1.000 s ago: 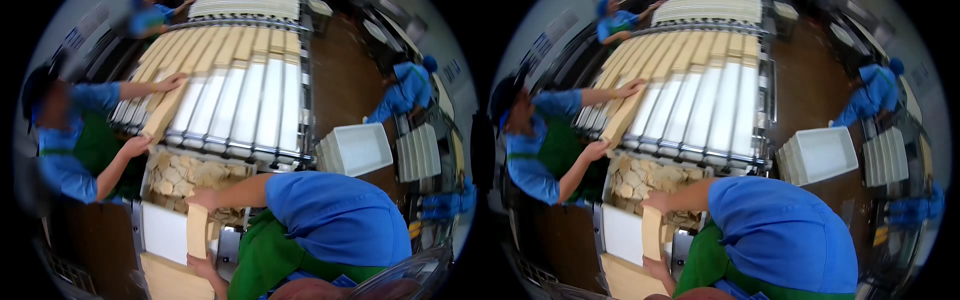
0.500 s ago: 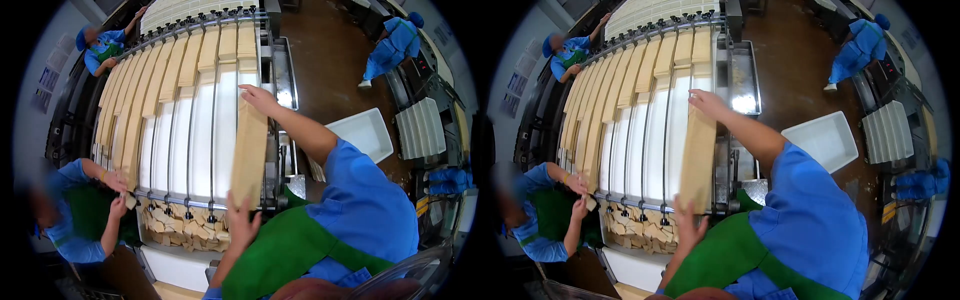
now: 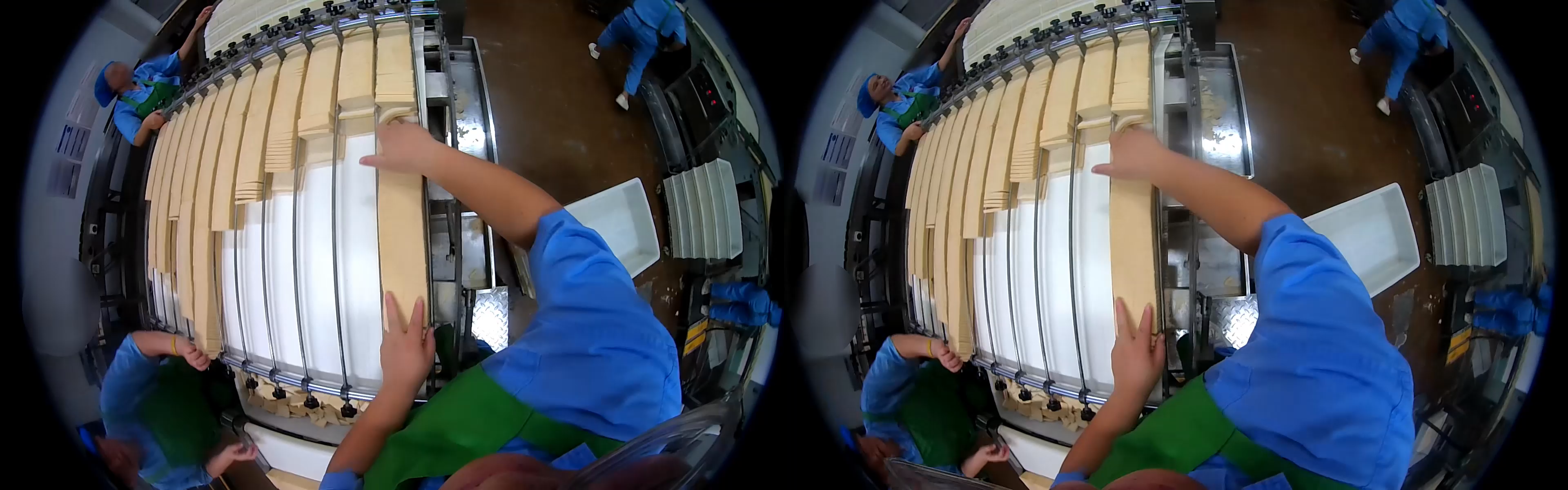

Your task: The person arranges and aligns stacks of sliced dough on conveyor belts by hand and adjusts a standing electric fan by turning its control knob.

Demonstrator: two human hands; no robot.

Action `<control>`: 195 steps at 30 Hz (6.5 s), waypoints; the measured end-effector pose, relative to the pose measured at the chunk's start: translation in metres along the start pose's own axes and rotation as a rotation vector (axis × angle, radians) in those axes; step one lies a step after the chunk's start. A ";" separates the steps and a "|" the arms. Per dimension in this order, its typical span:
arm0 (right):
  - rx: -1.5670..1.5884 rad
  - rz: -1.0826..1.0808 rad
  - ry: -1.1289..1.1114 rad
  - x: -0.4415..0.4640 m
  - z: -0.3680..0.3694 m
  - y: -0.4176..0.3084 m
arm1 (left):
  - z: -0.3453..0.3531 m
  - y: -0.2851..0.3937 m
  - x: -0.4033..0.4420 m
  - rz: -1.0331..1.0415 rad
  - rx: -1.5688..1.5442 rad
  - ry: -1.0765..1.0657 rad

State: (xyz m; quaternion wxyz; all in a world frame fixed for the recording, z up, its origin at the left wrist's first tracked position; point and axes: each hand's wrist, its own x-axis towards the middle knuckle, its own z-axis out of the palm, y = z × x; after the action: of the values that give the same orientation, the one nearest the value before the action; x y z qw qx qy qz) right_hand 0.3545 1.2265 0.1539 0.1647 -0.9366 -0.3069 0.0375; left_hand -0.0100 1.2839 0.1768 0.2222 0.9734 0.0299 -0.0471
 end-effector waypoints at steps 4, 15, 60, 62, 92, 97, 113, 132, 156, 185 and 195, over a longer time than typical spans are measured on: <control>-0.124 -0.001 0.206 -0.012 -0.006 -0.003 | -0.007 0.004 0.020 0.039 0.023 0.012; -0.139 0.071 0.483 -0.005 -0.003 -0.006 | -0.004 -0.006 0.046 0.153 -0.130 0.043; 0.510 -1.647 -0.534 -0.435 0.142 -0.674 | 0.034 -0.135 -0.685 -1.422 -0.260 0.679; 0.377 -1.768 -0.537 -0.455 0.168 -0.734 | 0.052 -0.139 -0.704 -1.438 -0.383 0.751; 0.104 -0.732 -0.506 -0.342 0.317 -0.755 | 0.052 -0.235 -0.669 -1.006 -0.256 0.766; 0.409 -0.994 -1.068 -0.342 0.255 -0.672 | 0.054 -0.237 -0.638 -1.458 -0.208 0.457; 0.768 0.097 -0.140 -0.204 -0.005 -0.263 | -0.073 -0.124 -0.292 -0.431 -0.082 0.405; 0.072 0.100 -0.200 0.080 0.022 -0.062 | -0.021 -0.085 -0.004 0.047 -0.097 0.143; -0.001 0.049 -0.081 0.082 0.003 -0.061 | -0.034 -0.079 0.031 0.065 -0.064 0.177; 0.021 -0.441 0.351 -0.214 0.057 -0.325 | -0.067 -0.171 -0.427 -0.687 -0.513 0.572; 0.490 -1.491 -0.403 -0.451 0.136 -0.696 | 0.025 -0.147 -0.728 -1.373 -0.212 0.486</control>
State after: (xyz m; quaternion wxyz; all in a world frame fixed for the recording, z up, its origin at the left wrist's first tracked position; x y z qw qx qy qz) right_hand -0.4248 1.5278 0.2422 0.2886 -0.3984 -0.8573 0.1520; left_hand -0.7468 1.3786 0.1678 0.2226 0.6918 0.6855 0.0446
